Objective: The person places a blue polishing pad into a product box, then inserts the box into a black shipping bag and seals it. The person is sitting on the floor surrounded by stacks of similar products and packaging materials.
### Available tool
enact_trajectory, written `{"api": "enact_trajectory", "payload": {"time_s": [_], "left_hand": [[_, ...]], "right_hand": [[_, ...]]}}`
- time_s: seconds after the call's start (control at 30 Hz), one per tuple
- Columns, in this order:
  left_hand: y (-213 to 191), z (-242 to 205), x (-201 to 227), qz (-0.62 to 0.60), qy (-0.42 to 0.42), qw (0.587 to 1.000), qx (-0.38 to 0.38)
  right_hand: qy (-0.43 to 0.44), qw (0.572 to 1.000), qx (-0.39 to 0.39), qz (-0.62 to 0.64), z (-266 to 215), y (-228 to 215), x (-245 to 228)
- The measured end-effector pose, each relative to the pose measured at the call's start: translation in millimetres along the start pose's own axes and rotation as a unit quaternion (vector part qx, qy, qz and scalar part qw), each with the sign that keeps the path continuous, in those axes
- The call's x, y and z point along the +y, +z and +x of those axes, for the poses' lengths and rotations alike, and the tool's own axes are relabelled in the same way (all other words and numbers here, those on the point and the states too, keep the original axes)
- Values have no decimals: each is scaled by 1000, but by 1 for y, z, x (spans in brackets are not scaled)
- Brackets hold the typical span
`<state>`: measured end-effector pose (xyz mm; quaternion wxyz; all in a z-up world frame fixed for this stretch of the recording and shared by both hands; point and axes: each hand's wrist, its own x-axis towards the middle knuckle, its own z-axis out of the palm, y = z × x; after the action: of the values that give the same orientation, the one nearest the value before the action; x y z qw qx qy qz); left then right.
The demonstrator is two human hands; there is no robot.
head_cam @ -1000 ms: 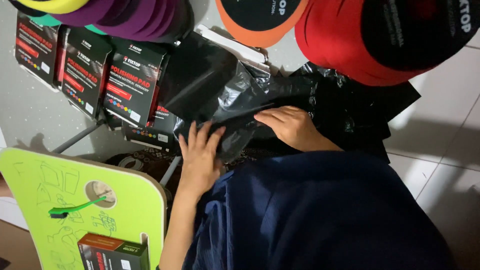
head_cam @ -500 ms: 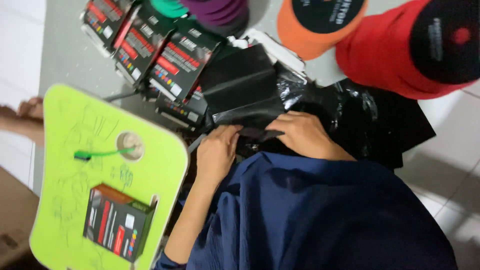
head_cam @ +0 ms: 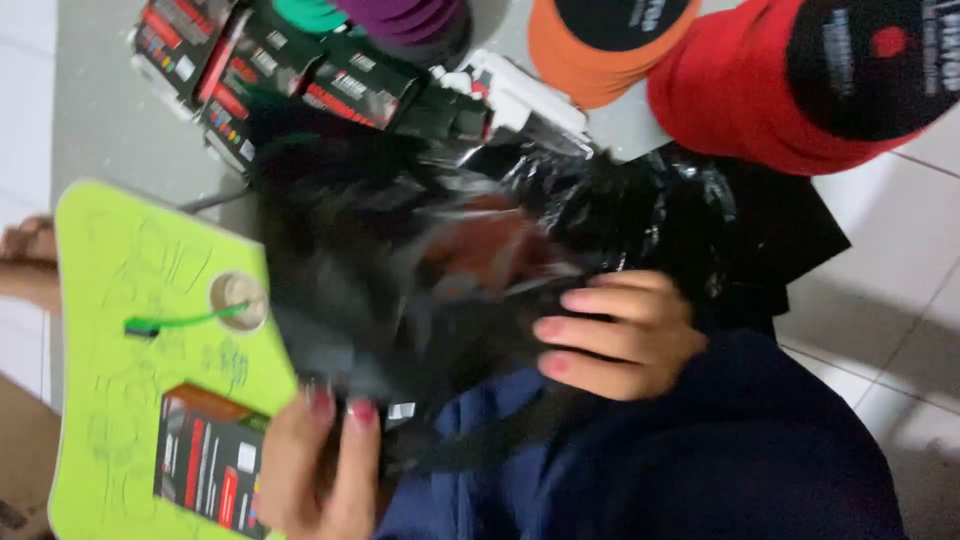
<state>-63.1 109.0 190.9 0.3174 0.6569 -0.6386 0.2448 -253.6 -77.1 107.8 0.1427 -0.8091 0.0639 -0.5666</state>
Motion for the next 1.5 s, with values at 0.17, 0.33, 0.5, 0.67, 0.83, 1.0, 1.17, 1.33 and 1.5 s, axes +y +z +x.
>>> {"api": "enact_trajectory", "payload": {"time_s": [0.17,0.33,0.5,0.67,0.83,1.0,1.17,1.33,1.5], "left_hand": [[74,-42,-30,18,-128,934,-334],[150,-104,-51,173,15,896,-410],[189,-110,-58,124,-57,887,-441],[204,-120,-54,175,5,900,-398],[208,-105,-40,128,42,926,-352],[211,-137,-53,60,60,930,-358],[174,-94,-48,-153,-53,947,-277],[135,-63,-45,4,30,984,-173],[108,-52,-37,152,-4,972,-179]], "right_hand": [[175,952,-247,-37,-106,52,50],[392,823,-411,-15,-153,50,66],[265,899,-349,-17,-178,76,56],[250,897,-362,-35,-179,88,42],[249,907,-333,-66,-181,91,45],[241,904,-334,-118,-185,86,63],[290,873,-392,6,-155,64,67],[271,853,-438,77,-66,41,40],[139,925,-352,16,-14,43,41]]}}
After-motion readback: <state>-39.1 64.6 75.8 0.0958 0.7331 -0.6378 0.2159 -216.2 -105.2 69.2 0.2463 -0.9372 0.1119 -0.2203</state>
